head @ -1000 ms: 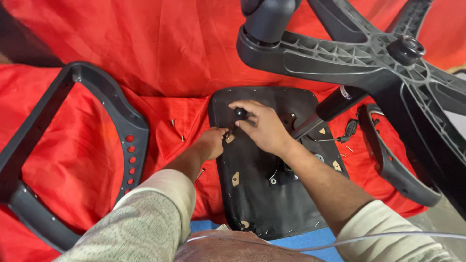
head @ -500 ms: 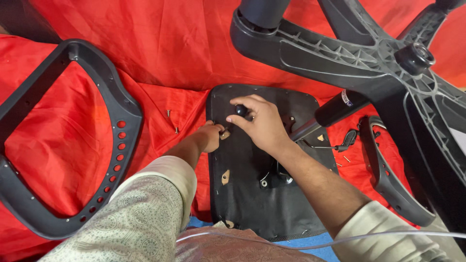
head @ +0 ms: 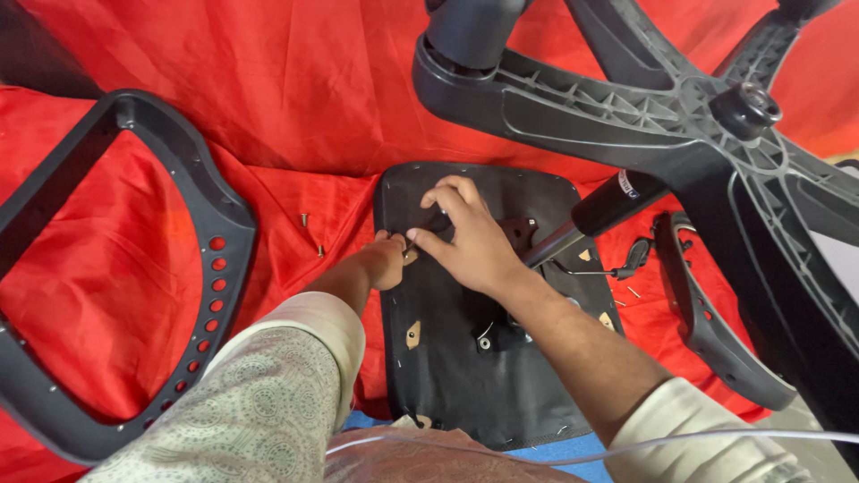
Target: The person uses a manual screwdriver to tighten screws into the underside of an overturned office chair seat. The chair base and armrests are visible nearby on a red protective sheet.
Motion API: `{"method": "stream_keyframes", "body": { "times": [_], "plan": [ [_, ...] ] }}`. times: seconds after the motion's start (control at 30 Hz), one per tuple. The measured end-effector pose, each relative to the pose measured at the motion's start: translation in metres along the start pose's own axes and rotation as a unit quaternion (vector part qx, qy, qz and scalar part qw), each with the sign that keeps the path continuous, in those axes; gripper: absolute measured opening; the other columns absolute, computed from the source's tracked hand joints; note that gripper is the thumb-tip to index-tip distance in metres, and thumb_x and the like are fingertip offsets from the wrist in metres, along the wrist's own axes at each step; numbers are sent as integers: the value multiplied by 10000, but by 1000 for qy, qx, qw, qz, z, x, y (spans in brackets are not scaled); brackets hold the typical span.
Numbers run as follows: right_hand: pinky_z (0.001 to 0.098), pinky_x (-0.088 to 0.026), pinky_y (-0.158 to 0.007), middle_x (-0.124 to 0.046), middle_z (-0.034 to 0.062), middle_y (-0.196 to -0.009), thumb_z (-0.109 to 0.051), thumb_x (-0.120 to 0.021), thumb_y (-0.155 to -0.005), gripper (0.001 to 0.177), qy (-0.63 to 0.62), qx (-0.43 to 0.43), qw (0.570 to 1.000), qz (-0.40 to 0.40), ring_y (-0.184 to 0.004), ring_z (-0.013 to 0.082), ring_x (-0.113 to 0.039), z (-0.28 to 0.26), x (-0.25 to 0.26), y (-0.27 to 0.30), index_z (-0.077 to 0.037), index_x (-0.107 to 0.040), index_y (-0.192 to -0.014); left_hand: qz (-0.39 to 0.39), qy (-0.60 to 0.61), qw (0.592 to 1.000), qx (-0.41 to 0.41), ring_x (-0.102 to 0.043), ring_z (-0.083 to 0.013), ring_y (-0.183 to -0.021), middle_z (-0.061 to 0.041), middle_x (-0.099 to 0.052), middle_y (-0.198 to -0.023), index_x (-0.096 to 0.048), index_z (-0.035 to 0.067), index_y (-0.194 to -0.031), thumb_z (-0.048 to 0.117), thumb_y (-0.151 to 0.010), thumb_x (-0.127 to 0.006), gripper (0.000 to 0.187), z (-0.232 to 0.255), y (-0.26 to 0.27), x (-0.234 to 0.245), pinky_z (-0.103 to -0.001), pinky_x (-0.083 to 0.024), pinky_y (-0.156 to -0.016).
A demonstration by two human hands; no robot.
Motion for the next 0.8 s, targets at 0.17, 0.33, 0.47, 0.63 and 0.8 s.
{"method": "stream_keyframes", "body": {
  "times": [0.17,0.33,0.47,0.63,0.8],
  "plan": [
    [356,-529,-857,-595,96,-1143,-101,-797,-847,313,17,11,1000,24,-1046,283,-639,-9,-3,2,-82,-661,-1128,-13,-31,999,-2,-526,-405,-1329,-180,-431,-1478,-464,224,-1458,301,-1012,-527,457,3,-2,1,-460,-468,-1086],
    [371,-527,-926,-648,84,-1186,-36,-757,-818,407,-26,18,999,32,-1101,311,-665,-7,-3,-2,-52,-624,-1203,-37,-156,986,-54,-564,-402,-1309,-206,-503,-1448,-439,156,-1496,281,-1009,-518,509,-3,-27,-10,-459,-516,-1040],
    [366,-543,-942,-607,101,-1282,9,-669,-821,352,-91,31,995,9,-1136,308,-662,-11,-11,-2,-56,-622,-1164,-41,-186,980,-62,-574,-387,-1297,-217,-508,-1440,-393,133,-1528,246,-994,-530,563,-6,-39,-14,-444,-528,-1022],
    [401,-498,-939,-602,129,-1176,-161,-838,-824,231,14,15,999,32,-1108,316,-600,-13,-11,-2,-96,-700,-998,-61,-146,986,-45,-567,-381,-1299,-227,-478,-1458,-423,134,-1500,209,-974,-549,546,-3,-29,-8,-436,-515,-1033],
    [399,-473,-984,-692,80,-1079,-163,-775,-826,400,-22,-34,999,32,-1104,273,-603,-9,-10,-4,-71,-642,-1192,-62,-158,984,-49,-568,-376,-1297,-225,-489,-1452,-446,125,-1484,199,-972,-546,527,-7,-30,-4,-439,-508,-1037]
  ]
}}
Point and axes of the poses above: each hand's wrist, its own y-axis away from the middle knuckle, its own x-axis out of the back of the hand, z = x × y, the point moved 4 cm from there along -y, towards the middle knuckle
